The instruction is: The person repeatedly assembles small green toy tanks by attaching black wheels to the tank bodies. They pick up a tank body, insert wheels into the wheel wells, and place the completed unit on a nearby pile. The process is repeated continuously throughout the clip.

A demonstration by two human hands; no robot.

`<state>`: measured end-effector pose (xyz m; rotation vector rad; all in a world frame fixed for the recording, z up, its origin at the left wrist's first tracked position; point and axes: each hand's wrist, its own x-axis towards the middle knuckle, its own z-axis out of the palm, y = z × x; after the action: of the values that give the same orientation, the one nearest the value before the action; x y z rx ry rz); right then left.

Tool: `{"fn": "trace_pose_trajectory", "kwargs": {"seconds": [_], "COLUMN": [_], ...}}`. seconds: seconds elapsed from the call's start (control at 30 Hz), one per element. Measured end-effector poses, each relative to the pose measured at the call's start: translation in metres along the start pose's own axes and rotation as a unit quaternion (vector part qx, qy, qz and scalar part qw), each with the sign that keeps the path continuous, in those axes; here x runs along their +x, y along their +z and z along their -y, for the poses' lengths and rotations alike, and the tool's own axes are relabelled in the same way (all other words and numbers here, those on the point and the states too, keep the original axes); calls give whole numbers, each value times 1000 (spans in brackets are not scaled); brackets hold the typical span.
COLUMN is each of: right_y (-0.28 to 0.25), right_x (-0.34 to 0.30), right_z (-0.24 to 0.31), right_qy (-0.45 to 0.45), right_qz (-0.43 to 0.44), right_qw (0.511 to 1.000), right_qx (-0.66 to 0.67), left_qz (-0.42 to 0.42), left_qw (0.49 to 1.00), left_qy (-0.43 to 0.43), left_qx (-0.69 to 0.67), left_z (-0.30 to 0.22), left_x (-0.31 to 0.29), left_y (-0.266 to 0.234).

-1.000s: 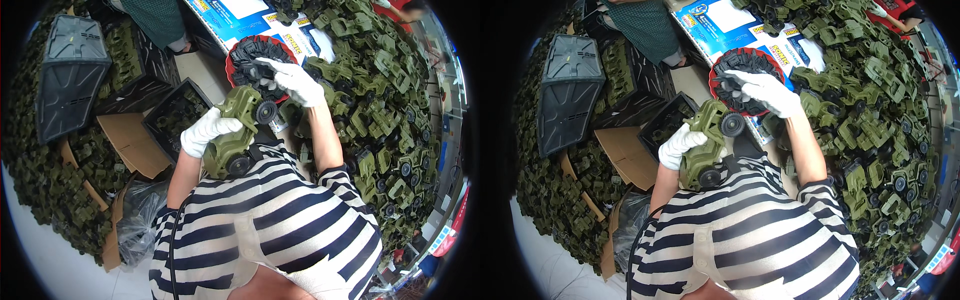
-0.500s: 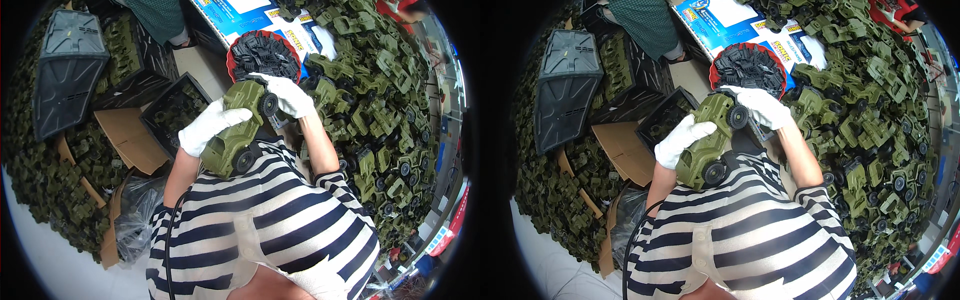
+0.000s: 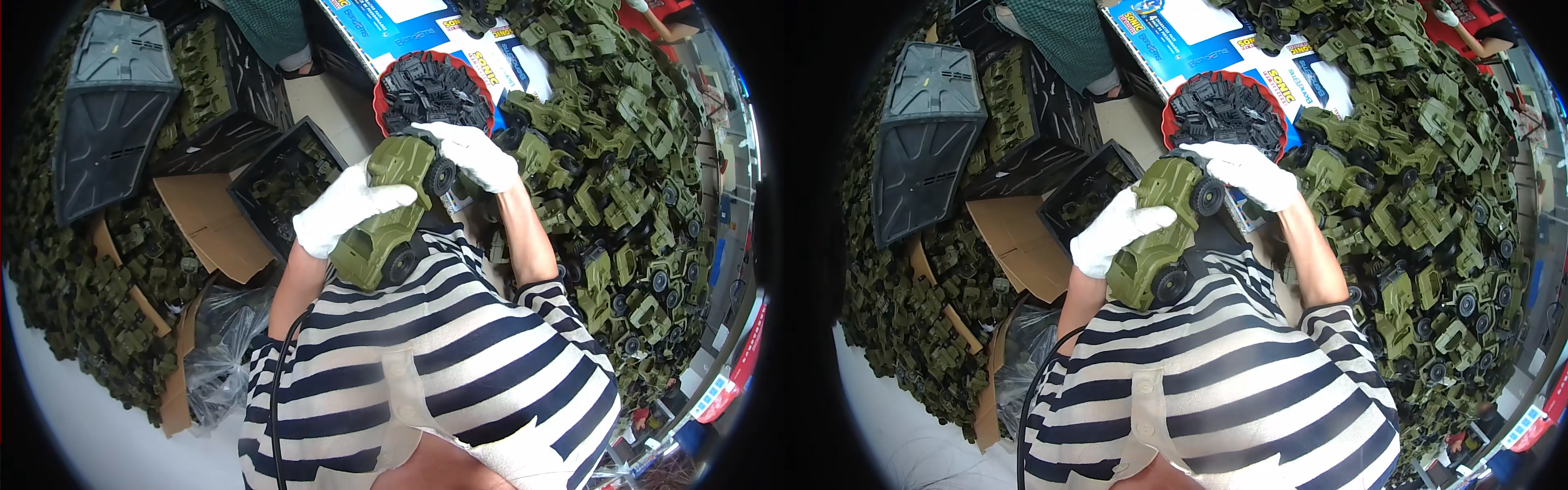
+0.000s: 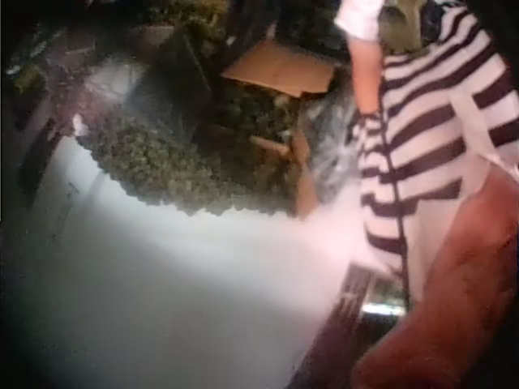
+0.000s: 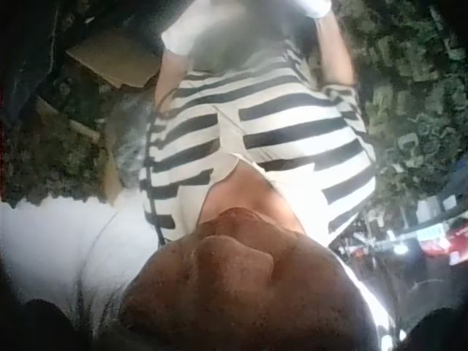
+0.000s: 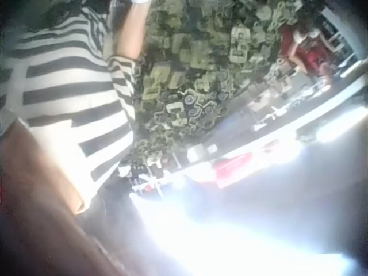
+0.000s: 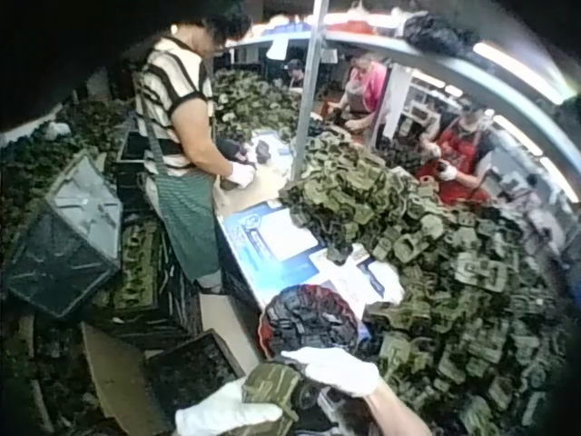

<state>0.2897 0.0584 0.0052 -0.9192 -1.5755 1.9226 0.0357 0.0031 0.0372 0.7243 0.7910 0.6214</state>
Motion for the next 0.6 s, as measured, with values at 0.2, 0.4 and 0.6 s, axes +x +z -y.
{"fn": "trace_pose_trajectory", "kwargs": {"seconds": [0.2,0.4,0.6], "right_y": [24,63,91], "right_x": [10,10,-10], "right_z": [1,-32,1], "right_qy": [-81,-93,-177], "right_qz": [-61,-228,-219], "right_qw": [993,968,938], "right_qx": [52,39,-204], "left_qz": [-159,-82,-162], "left_qw": [980,935,886], "left_qy": [77,314,391], "left_qx": [91,141,191], "left_z": [37,44,46], "left_x": [18,23,18], "left_y": [20,-1,-3]}}
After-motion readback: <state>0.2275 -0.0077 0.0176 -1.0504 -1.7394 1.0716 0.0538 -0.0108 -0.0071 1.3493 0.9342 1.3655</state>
